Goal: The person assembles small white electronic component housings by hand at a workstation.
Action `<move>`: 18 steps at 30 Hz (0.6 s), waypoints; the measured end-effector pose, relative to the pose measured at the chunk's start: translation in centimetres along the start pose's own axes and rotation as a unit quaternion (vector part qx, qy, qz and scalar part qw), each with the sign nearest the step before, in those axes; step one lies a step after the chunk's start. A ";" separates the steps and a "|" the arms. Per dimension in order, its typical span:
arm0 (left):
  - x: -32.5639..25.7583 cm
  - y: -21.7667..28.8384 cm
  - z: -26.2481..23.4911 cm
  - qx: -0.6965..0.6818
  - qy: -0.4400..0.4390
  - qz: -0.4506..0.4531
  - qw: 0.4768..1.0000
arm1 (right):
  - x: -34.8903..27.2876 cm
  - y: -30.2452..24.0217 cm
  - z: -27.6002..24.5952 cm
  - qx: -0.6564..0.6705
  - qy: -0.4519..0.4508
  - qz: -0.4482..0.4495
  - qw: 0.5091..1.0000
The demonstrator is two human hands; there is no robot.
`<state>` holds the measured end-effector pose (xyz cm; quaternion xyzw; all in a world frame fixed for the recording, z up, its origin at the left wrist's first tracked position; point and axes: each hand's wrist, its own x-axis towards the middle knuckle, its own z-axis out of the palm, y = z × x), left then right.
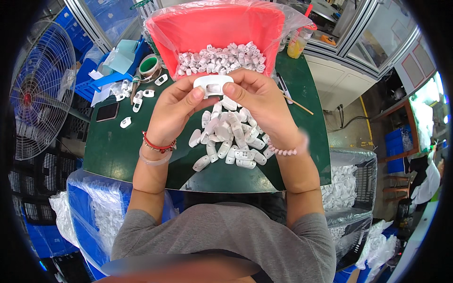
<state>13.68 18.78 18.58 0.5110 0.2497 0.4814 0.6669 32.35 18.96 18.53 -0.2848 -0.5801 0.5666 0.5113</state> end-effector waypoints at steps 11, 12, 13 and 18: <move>0.4 -1.5 -0.8 0.031 -0.014 0.081 0.996 | 0.5 1.6 0.3 0.058 -0.021 -0.023 0.998; 0.5 -1.7 -0.8 0.008 -0.018 0.084 0.996 | 0.4 1.8 0.4 0.083 -0.014 -0.018 0.996; 0.5 -1.8 -0.8 0.008 -0.017 0.084 0.996 | 0.4 1.9 0.4 0.108 -0.007 -0.014 0.994; 0.5 -2.0 -1.3 0.000 -0.024 0.088 0.996 | 0.3 1.7 1.2 0.145 -0.008 0.015 0.989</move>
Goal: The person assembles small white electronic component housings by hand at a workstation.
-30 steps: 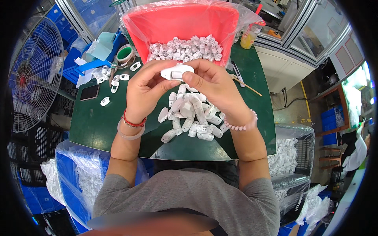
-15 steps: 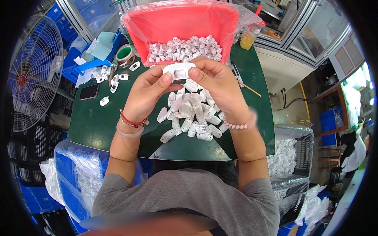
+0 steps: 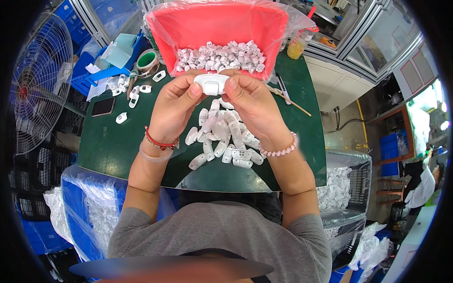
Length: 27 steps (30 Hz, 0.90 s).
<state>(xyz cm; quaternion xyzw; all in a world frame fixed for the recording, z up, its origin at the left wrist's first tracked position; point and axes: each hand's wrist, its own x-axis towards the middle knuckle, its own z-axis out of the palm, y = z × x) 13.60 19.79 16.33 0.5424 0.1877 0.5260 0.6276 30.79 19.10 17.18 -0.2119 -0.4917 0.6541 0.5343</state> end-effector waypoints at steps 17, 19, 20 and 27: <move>-4.9 -1.4 -19.1 0.773 0.205 -0.161 0.579 | 2.7 2.5 -9.0 -0.578 -0.186 0.162 0.778; -8.5 -0.6 -21.9 0.782 0.294 -0.208 0.508 | 3.2 3.5 -9.2 -0.506 -0.120 0.110 0.847; -9.6 -0.4 -22.5 0.784 0.304 -0.212 0.499 | 3.7 3.8 -10.3 -0.520 -0.098 0.090 0.844; -11.4 -0.6 -22.3 0.743 0.319 -0.298 0.508 | 4.5 7.6 -16.3 -0.579 0.092 0.014 0.810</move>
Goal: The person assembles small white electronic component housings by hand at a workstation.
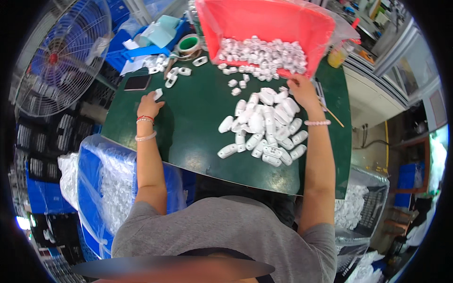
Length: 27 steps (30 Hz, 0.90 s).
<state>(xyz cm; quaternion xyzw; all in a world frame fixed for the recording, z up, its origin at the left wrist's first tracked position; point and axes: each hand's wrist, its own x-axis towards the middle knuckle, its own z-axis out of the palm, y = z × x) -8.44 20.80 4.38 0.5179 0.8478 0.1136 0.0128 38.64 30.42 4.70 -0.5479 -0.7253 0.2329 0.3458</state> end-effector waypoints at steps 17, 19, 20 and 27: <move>-5.0 13.2 -7.8 -0.539 -0.194 0.258 0.778 | 0.6 0.7 1.8 -0.144 0.155 -0.131 0.969; -5.7 15.9 -9.9 -0.486 -0.206 0.323 0.786 | 0.9 1.6 2.0 -0.133 0.149 -0.133 0.971; -6.0 16.9 -11.0 -0.487 -0.202 0.325 0.786 | 0.8 1.3 2.2 -0.123 0.139 -0.111 0.976; -8.2 20.9 -12.2 -0.479 -0.172 0.436 0.742 | 0.5 0.2 2.3 -0.167 0.100 -0.106 0.975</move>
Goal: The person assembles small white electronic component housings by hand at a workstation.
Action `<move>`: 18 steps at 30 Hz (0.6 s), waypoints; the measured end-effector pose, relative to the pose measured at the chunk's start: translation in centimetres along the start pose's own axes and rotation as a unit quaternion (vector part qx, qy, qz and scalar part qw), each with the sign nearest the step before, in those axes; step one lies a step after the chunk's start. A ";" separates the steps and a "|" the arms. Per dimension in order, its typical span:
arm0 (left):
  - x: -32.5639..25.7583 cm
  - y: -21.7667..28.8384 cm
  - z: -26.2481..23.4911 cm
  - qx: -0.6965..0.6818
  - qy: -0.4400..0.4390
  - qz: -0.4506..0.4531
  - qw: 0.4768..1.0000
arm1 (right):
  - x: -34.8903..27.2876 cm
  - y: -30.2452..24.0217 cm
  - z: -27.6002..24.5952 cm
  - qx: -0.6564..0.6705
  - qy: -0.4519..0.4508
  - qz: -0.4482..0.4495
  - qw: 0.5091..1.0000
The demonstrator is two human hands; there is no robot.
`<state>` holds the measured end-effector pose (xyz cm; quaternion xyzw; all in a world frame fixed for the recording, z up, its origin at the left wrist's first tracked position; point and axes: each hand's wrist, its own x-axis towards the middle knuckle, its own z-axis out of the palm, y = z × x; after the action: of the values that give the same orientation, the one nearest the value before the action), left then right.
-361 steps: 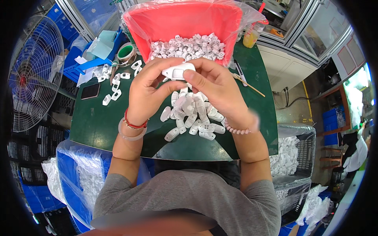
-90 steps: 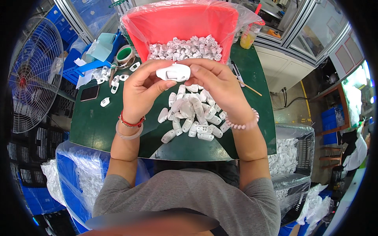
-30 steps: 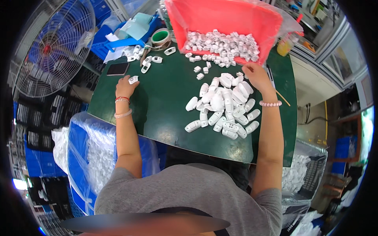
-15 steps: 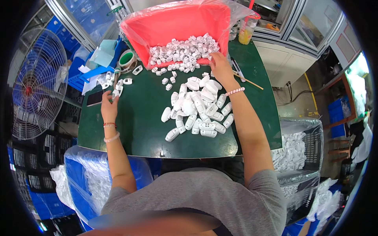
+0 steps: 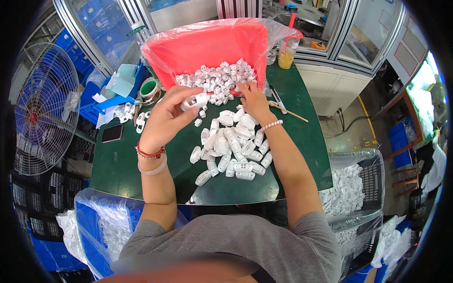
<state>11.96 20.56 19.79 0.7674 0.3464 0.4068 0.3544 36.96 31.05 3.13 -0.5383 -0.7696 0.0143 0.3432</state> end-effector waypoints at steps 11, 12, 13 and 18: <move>-0.4 -0.1 -0.1 -0.085 0.014 -0.006 0.996 | -0.4 0.4 0.1 -0.061 0.030 0.055 0.996; -0.4 0.5 0.1 -0.139 0.007 -0.029 0.990 | -0.5 0.8 0.3 -0.072 0.042 0.063 0.995; -0.4 0.9 0.2 -0.193 -0.001 -0.052 0.980 | -0.5 1.0 0.4 -0.082 0.055 0.071 0.993; -0.5 0.3 0.1 -0.222 -0.034 -0.069 0.972 | -0.7 1.7 0.5 -0.077 0.065 0.071 0.992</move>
<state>11.90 20.00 19.77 0.6572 0.2872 0.4222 0.5544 38.15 31.37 1.71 -0.6158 -0.7044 -0.0556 0.3486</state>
